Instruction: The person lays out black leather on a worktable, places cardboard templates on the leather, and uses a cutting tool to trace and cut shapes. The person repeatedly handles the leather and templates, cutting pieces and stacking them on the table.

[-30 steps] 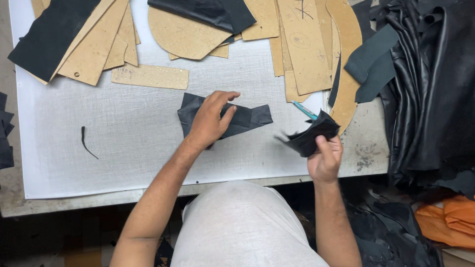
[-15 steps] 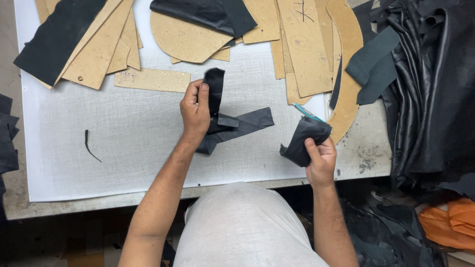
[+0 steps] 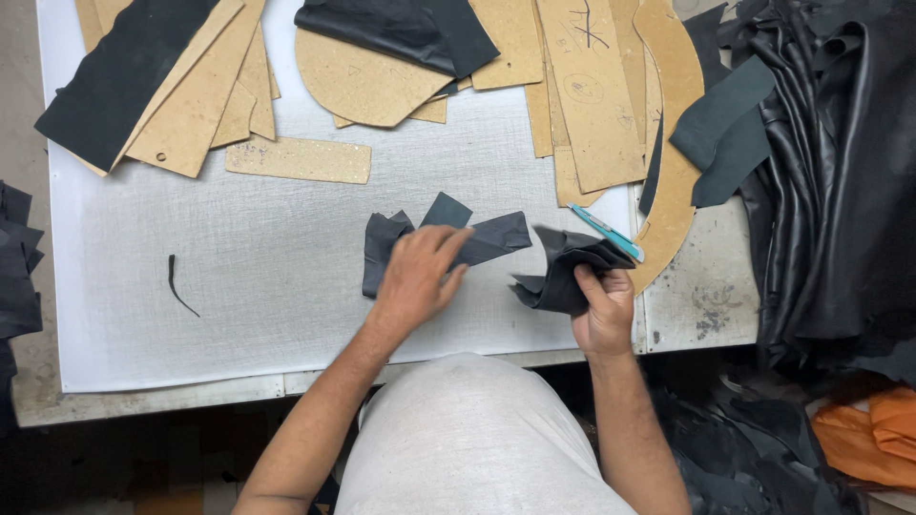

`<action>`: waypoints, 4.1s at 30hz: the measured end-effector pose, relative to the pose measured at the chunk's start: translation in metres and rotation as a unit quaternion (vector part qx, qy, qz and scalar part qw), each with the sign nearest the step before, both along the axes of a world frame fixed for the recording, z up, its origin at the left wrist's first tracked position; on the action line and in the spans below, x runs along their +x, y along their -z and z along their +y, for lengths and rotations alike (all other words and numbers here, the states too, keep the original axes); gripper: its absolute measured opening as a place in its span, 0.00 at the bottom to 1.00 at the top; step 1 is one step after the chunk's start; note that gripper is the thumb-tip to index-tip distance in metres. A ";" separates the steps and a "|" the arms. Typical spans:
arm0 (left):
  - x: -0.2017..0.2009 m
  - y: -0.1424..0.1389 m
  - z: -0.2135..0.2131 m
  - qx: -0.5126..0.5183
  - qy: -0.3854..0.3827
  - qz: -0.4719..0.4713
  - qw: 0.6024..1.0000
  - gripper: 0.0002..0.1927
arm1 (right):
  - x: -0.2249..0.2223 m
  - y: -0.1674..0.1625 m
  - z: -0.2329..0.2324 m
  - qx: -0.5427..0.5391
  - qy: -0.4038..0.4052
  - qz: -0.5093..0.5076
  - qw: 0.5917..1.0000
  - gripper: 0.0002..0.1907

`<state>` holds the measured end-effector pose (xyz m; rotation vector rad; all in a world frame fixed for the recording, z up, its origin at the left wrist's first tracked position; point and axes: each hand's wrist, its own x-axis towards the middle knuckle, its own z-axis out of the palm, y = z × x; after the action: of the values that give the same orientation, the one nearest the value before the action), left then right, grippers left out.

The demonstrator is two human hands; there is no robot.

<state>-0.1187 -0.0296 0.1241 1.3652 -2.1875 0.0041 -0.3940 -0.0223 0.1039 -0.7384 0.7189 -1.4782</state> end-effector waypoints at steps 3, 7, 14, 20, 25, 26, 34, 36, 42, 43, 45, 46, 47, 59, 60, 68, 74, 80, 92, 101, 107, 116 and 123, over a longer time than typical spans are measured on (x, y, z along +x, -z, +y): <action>0.023 0.009 -0.003 0.154 -0.074 -0.086 0.982 0.23 | -0.019 -0.006 0.001 -0.034 0.029 0.081 0.996 0.14; 0.024 0.002 -0.012 0.153 -0.051 0.058 0.985 0.09 | -0.028 -0.016 0.003 -0.081 0.069 0.172 0.979 0.14; -0.025 -0.011 -0.033 0.376 -0.039 0.253 0.891 0.17 | -0.034 -0.031 0.005 -0.107 0.100 0.154 0.977 0.14; -0.033 0.005 -0.043 0.292 -0.134 0.040 0.946 0.25 | -0.040 -0.027 0.018 -0.061 0.094 0.124 0.986 0.14; -0.039 0.019 -0.048 0.211 -0.096 -0.034 0.972 0.21 | -0.020 -0.033 0.016 -0.046 0.047 0.093 0.994 0.17; -0.041 0.020 -0.048 0.166 -0.070 -0.044 0.983 0.19 | -0.011 -0.035 0.015 -0.048 0.032 0.084 0.995 0.19; -0.063 -0.003 0.002 0.260 0.141 0.396 0.869 0.39 | 0.047 -0.027 0.005 0.095 -0.017 0.068 0.993 0.31; -0.055 -0.012 0.014 0.238 0.137 0.288 0.917 0.44 | 0.044 -0.013 0.004 0.149 -0.062 0.061 0.985 0.30; 0.002 -0.017 0.033 0.228 0.062 0.186 0.954 0.38 | 0.016 0.022 0.012 0.010 -0.143 0.092 0.985 0.17; 0.017 -0.012 0.032 0.178 -0.012 0.202 0.963 0.30 | 0.012 0.023 0.012 -0.024 -0.127 0.126 0.984 0.17; 0.050 0.000 0.021 0.214 -0.272 0.151 0.926 0.22 | 0.010 0.023 0.013 -0.059 -0.107 0.153 0.981 0.15; 0.058 0.006 0.021 0.217 -0.300 0.125 0.920 0.22 | 0.009 0.020 0.011 -0.063 -0.106 0.148 0.981 0.13; 0.064 0.012 0.019 0.219 -0.330 0.101 0.913 0.23 | 0.010 0.016 0.011 -0.068 -0.108 0.145 0.981 0.12; 0.050 0.015 0.060 0.118 -0.048 0.560 0.819 0.13 | 0.147 -0.020 -0.001 0.049 -0.253 0.092 0.962 0.12; 0.052 0.014 0.069 0.107 -0.022 0.599 0.794 0.13 | 0.157 -0.021 -0.002 0.020 -0.236 0.141 0.961 0.12; 0.151 0.028 0.158 0.200 -0.148 0.586 0.771 0.20 | 0.297 -0.028 0.031 -0.105 -0.367 0.105 0.918 0.15; 0.277 0.030 0.260 0.085 -0.186 0.755 0.623 0.18 | 0.410 -0.059 0.035 -0.201 -0.455 0.096 0.862 0.28; 0.427 0.002 0.275 -0.128 -0.318 0.547 0.764 0.29 | 0.585 -0.059 0.019 -0.142 -0.458 0.047 0.876 0.32; 0.370 0.079 0.283 0.422 -0.116 0.528 0.728 0.16 | 0.451 0.035 0.062 -0.461 -0.248 0.737 0.427 0.41; 0.324 0.195 0.273 0.697 -0.099 0.328 0.630 0.33 | 0.167 0.093 0.187 -0.045 -0.213 0.797 0.563 0.15; 0.282 0.204 0.227 0.787 -0.096 0.185 0.581 0.35 | 0.169 0.141 0.274 0.377 -0.298 0.446 0.755 0.15; 0.254 0.200 0.185 0.764 -0.116 0.212 0.599 0.31 | 0.192 0.124 0.227 0.455 -0.120 0.192 0.861 0.14; 0.295 0.210 0.233 0.743 -0.160 0.238 0.604 0.28 | 0.196 0.160 0.252 0.335 -0.179 0.553 0.741 0.23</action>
<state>0.1766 0.2036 -0.0862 2.0472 -1.0974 -2.1633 -0.1983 0.2298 -0.0560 -1.0643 1.7655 -0.1996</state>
